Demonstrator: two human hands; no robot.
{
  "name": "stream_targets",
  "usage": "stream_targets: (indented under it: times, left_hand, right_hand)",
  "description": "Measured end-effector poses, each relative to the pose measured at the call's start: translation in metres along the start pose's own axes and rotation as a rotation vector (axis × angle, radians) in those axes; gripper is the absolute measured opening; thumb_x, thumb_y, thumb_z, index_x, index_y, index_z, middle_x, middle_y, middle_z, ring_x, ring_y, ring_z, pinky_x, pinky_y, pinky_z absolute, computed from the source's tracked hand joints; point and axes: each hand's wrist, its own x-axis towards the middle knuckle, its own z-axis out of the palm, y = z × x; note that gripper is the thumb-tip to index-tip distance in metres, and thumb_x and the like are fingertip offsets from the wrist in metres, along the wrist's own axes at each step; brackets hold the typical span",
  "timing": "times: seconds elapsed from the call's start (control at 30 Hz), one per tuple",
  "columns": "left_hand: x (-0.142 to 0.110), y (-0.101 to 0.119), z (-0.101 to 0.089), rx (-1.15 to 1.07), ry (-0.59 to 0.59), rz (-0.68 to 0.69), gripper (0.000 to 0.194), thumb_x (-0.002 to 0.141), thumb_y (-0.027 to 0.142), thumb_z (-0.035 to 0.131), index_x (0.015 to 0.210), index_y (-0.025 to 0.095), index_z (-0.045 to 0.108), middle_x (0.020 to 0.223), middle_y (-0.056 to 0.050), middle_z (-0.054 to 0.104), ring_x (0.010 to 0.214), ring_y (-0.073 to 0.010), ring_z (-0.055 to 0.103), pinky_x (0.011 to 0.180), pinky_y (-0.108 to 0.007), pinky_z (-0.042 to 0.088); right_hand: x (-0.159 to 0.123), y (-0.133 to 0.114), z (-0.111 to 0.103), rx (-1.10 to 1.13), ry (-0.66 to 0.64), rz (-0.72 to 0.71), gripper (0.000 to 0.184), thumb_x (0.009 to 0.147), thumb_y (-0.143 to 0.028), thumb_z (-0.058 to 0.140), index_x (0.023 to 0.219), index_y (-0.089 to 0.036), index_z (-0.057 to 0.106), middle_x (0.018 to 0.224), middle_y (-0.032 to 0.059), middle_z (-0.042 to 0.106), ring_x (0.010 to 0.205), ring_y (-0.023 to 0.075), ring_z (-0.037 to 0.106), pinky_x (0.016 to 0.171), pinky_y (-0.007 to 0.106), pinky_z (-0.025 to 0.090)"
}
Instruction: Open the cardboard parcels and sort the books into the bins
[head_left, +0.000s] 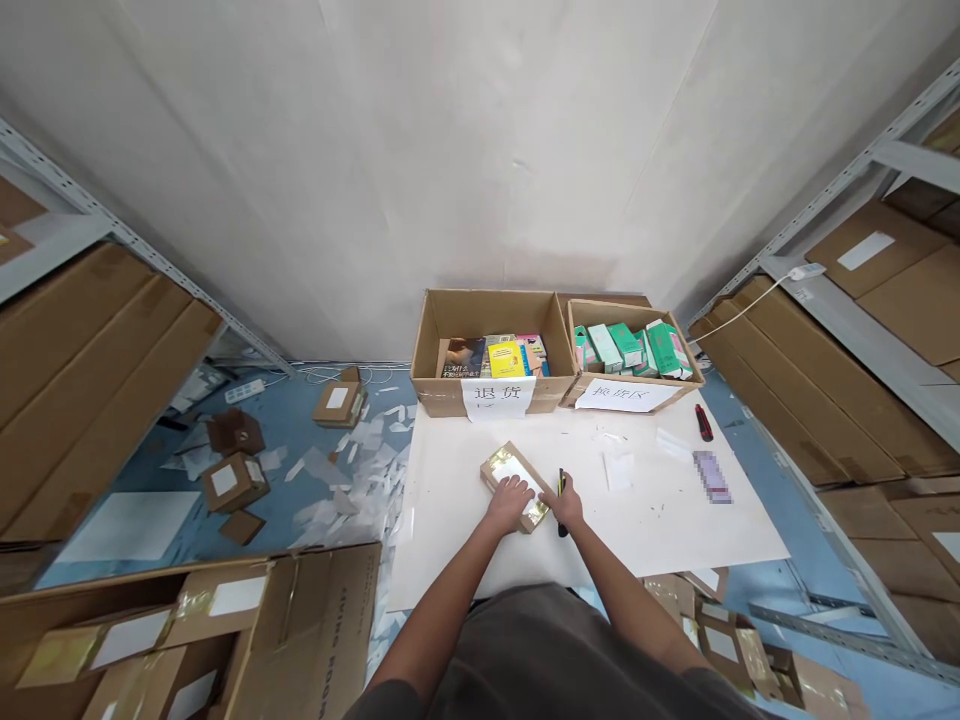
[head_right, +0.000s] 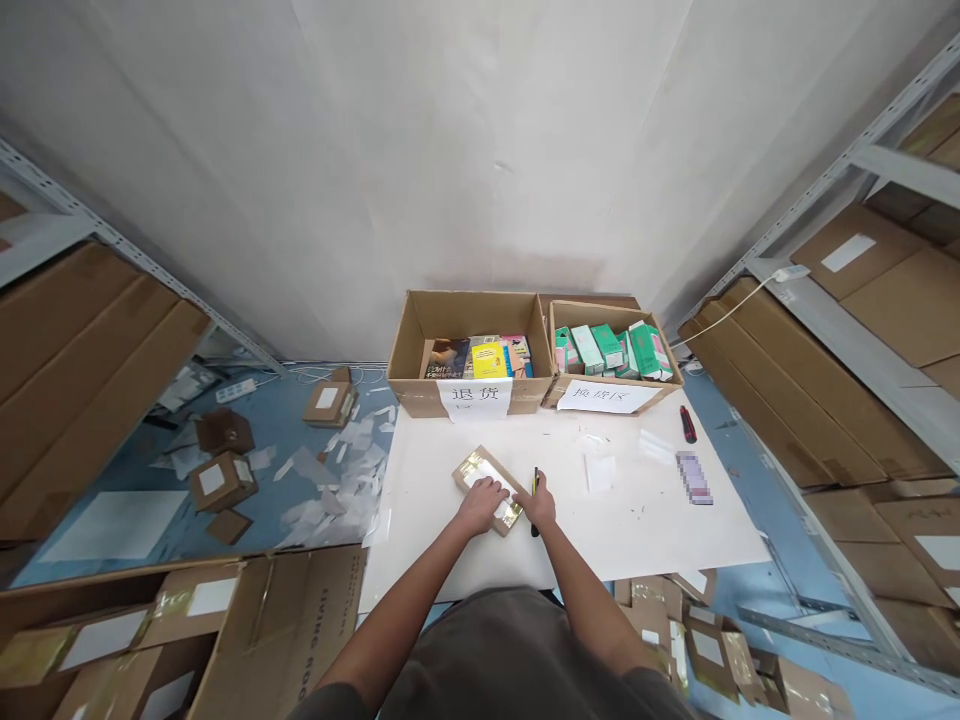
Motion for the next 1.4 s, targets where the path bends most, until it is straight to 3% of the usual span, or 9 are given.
stream_targets:
  times: [0.2,0.37,0.43,0.53,0.6,0.73,0.9,1.23,1.4]
  left_hand:
    - [-0.007,0.003,0.005,-0.037,0.106,-0.125,0.031,0.078,0.021,0.076,0.107,0.021,0.066,0.119,-0.012,0.063,0.120,-0.0319,0.054,0.098,-0.043,0.045]
    - [-0.021,0.026,0.026,-0.166,0.135,-0.302,0.055,0.065,0.031,0.092,0.110,0.022,0.063,0.156,-0.014,0.046,0.148,-0.0370,0.038,0.112,-0.049,0.039]
    - [-0.021,0.034,0.027,-0.209,0.123,-0.372,0.057,0.064,0.026,0.093,0.110,0.022,0.061,0.167,-0.016,0.032,0.156,-0.0377,0.025,0.120,-0.053,0.030]
    - [-0.014,0.036,0.022,-0.282,0.057,-0.422,0.057,0.062,0.020,0.094,0.107,0.021,0.060,0.168,-0.018,0.030,0.157,-0.0366,0.022,0.123,-0.052,0.027]
    - [-0.008,0.035,0.018,-0.313,0.050,-0.419,0.055,0.061,0.018,0.094,0.104,0.020,0.060,0.167,-0.018,0.032,0.158,-0.0353,0.020,0.122,-0.047,0.031]
    - [-0.005,0.033,0.017,-0.351,0.061,-0.431,0.050,0.061,0.016,0.092,0.098,0.021,0.058,0.169,-0.016,0.030,0.159,-0.0354,0.016,0.117,-0.045,0.040]
    - [-0.005,0.033,0.023,-0.403,0.065,-0.429,0.050,0.058,0.015,0.093,0.094,0.021,0.059,0.170,-0.015,0.027,0.159,-0.0378,0.012,0.120,-0.047,0.036]
    - [0.000,0.030,0.029,-0.406,0.019,-0.434,0.053,0.056,0.014,0.094,0.095,0.020,0.059,0.170,-0.017,0.024,0.159,-0.0360,0.013,0.120,-0.045,0.036]
    - [0.000,0.029,0.030,-0.378,0.005,-0.420,0.052,0.058,0.017,0.094,0.097,0.019,0.061,0.170,-0.017,0.024,0.159,-0.0363,0.015,0.116,-0.044,0.040]
  right_hand:
    - [0.016,-0.017,-0.004,-0.047,-0.036,-0.119,0.093,0.081,-0.043,0.076,0.157,-0.021,0.027,0.111,0.0129,0.075,0.105,0.0324,0.073,0.084,0.036,0.053]
    - [0.009,-0.024,-0.009,-0.055,-0.097,-0.250,0.084,0.086,-0.042,0.072,0.155,-0.027,0.027,0.110,0.0081,0.074,0.102,0.0284,0.073,0.083,0.033,0.053]
    - [0.002,-0.017,-0.016,0.011,-0.132,-0.271,0.066,0.096,-0.043,0.059,0.152,-0.026,0.029,0.102,0.0059,0.073,0.088,0.0238,0.075,0.076,0.030,0.054]
    - [-0.012,0.010,-0.033,0.157,-0.295,-0.252,0.042,0.106,-0.045,0.033,0.144,-0.027,0.035,0.086,-0.0011,0.070,0.057,0.0160,0.067,0.060,0.026,0.051]
    - [-0.021,0.031,-0.046,0.173,-0.445,-0.291,0.036,0.106,-0.047,0.032,0.135,-0.028,0.043,0.083,-0.0032,0.069,0.051,0.0136,0.062,0.057,0.024,0.049]
    - [-0.030,0.045,-0.065,-0.147,-0.472,-0.382,0.028,0.106,-0.042,0.042,0.126,-0.028,0.056,0.086,0.0000,0.072,0.070,0.0169,0.068,0.067,0.025,0.046]
    - [-0.014,0.013,-0.068,-0.539,-0.366,-0.396,0.044,0.103,-0.059,0.046,0.109,-0.024,0.072,0.100,0.0113,0.076,0.096,0.0275,0.069,0.075,0.031,0.045]
    - [0.016,-0.019,-0.080,-0.571,-0.577,-0.374,0.041,0.088,-0.063,0.067,0.082,-0.023,0.077,0.080,0.0076,0.074,0.083,0.0272,0.072,0.070,0.031,0.047]
    - [0.006,-0.009,-0.081,-0.596,-0.466,-0.460,0.041,0.094,-0.060,0.059,0.087,-0.024,0.076,0.092,0.0102,0.075,0.096,0.0287,0.070,0.076,0.031,0.046]
